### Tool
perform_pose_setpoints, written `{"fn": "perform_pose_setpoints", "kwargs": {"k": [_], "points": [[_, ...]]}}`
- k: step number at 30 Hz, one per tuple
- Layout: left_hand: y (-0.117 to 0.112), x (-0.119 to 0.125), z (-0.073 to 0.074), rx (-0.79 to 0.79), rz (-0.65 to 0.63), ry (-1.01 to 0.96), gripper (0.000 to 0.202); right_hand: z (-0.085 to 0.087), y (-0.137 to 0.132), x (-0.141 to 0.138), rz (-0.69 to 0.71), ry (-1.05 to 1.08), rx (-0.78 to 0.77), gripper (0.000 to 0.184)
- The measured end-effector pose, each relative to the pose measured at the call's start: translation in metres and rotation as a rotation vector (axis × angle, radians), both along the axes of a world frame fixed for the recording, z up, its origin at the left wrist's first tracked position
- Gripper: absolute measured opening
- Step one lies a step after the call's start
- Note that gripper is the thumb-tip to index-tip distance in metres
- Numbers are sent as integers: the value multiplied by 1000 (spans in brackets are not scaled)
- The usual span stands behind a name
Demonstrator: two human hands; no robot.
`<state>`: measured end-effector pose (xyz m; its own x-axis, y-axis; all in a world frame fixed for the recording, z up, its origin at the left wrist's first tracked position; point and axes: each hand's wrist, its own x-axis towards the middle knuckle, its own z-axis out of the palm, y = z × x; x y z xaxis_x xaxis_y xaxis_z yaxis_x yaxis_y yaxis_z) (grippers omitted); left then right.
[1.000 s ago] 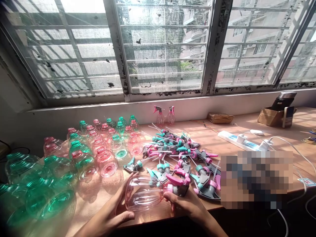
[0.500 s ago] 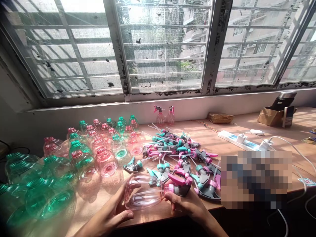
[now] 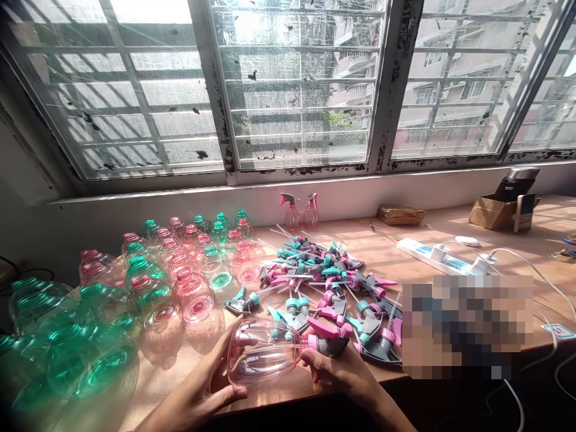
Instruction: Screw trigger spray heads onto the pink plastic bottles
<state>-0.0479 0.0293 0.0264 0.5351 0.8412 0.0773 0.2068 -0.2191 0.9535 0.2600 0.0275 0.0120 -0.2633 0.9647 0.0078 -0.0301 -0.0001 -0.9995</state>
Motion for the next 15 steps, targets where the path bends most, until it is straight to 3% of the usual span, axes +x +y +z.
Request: {"fn": "perform_pose_setpoints", "kwargs": {"k": [8,15], "points": [[5,2,-2,-48,-25,-55,84,3,-2,-1,7,66,-7,51],[1,4,6,-72,-13,-30,102,2,-1,-2,16,42,2,50]]}}
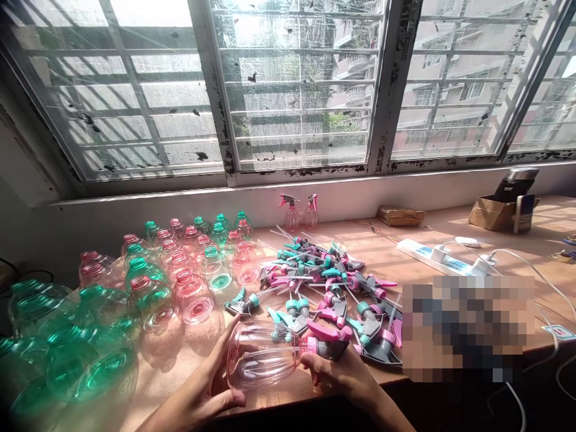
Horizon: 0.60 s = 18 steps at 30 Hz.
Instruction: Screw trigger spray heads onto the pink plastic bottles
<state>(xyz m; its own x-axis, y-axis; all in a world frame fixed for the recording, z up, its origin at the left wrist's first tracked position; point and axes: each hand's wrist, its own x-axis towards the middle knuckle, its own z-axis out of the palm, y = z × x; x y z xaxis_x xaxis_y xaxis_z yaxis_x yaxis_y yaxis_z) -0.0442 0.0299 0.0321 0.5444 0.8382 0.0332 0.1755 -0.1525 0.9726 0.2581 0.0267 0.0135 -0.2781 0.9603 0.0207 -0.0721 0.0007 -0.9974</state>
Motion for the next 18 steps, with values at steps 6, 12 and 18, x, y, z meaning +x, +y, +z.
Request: {"fn": "perform_pose_setpoints", "kwargs": {"k": [6,12,18], "points": [[-2,-1,5,70,-24,40,86,-3,1,1,5,16,-17,48],[3,-1,-5,-14,-36,-19,95,0,0,1,22,35,-17,51],[-3,-3,0,51,2,19,94,4,0,-2,-49,-12,-25,46]]}}
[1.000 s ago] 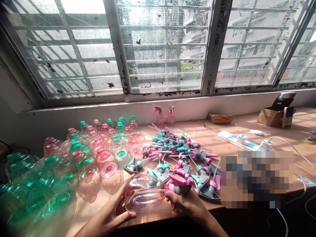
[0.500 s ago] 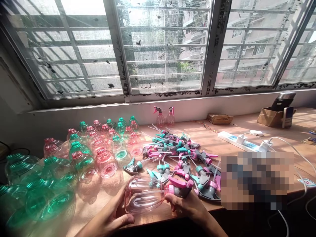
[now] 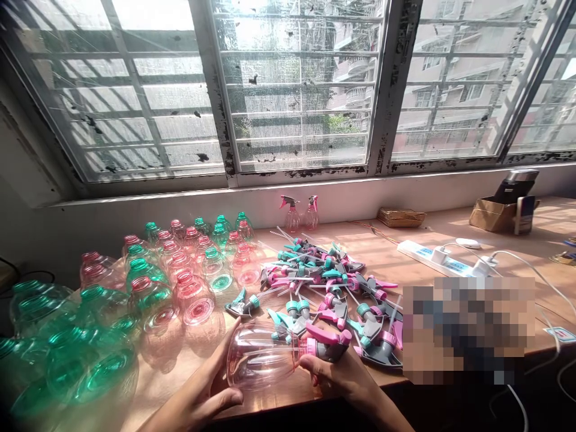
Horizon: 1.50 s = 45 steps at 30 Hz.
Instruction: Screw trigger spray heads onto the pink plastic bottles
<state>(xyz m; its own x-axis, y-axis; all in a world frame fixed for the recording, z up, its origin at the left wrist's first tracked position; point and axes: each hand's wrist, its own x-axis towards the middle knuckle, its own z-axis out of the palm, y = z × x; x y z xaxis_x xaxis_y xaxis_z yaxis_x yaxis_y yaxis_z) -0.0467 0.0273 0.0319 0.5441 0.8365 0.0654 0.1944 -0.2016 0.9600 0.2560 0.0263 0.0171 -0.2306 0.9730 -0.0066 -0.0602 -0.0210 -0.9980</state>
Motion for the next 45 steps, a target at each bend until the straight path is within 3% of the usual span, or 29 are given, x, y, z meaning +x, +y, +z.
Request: {"fn": "perform_pose_setpoints", "kwargs": {"k": [3,10,14,19,27,32,40,45], "points": [[0,0,1,-17,-11,11,85,-1,1,0,12,11,16,45],[4,1,-3,12,-36,-21,88,-8,2,2,52,28,24,50],[1,2,1,-10,-36,-42,102,-5,1,1,30,42,14,46],[0,1,7,15,14,75,89,-1,1,1,42,-23,-7,48],[2,1,-3,-2,-30,-27,90,-7,3,0,47,74,88,43],[2,4,5,-2,-53,0,100,-6,3,1,41,33,54,45],[4,5,10,4,-47,5,96,-5,1,0,-78,-34,75,43],[3,5,10,-50,-33,-19,91,-5,4,-3,-15,76,71,40]]}}
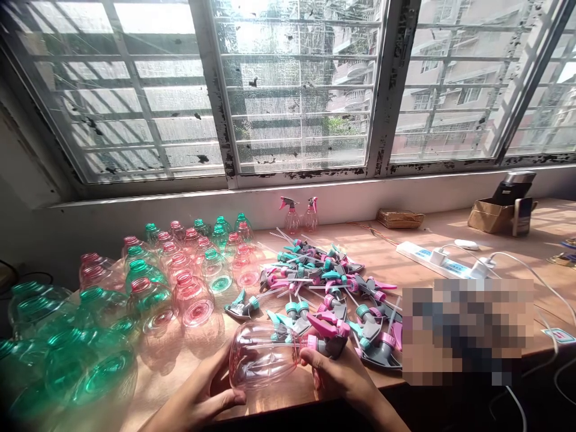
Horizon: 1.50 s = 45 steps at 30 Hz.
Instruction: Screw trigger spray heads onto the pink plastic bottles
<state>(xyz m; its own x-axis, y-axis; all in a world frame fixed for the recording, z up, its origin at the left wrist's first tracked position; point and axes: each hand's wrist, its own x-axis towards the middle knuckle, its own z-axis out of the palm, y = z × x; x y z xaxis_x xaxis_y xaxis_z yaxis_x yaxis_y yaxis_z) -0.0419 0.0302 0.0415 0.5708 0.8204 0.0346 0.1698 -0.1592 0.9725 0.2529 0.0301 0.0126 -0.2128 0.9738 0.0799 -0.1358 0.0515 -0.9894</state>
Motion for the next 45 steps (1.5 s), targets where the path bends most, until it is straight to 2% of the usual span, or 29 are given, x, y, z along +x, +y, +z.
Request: {"fn": "perform_pose_setpoints", "kwargs": {"k": [7,12,16,20,26,29,35,40,45], "points": [[2,-2,-9,-7,19,-11,99,2,1,-2,1,55,-12,41],[3,-3,-17,-40,5,-48,95,-2,3,-1,30,82,-9,42],[2,-1,-15,-28,-33,-82,96,-6,3,3,76,44,-9,46],[1,-5,-13,52,-3,23,95,-9,1,7,99,5,-35,43],[2,-8,-15,123,-10,57,90,-5,0,6,103,23,-31,45],[2,-7,-16,99,-8,33,88,-2,-1,5,102,16,-39,46],[3,-6,-16,20,-49,-36,99,-2,-1,7,102,-19,2,47],[1,-7,-13,94,-6,51,89,-2,-1,7,88,-5,-19,42],[3,-5,-16,39,-17,-38,87,-5,0,7,97,6,-44,43]]}}
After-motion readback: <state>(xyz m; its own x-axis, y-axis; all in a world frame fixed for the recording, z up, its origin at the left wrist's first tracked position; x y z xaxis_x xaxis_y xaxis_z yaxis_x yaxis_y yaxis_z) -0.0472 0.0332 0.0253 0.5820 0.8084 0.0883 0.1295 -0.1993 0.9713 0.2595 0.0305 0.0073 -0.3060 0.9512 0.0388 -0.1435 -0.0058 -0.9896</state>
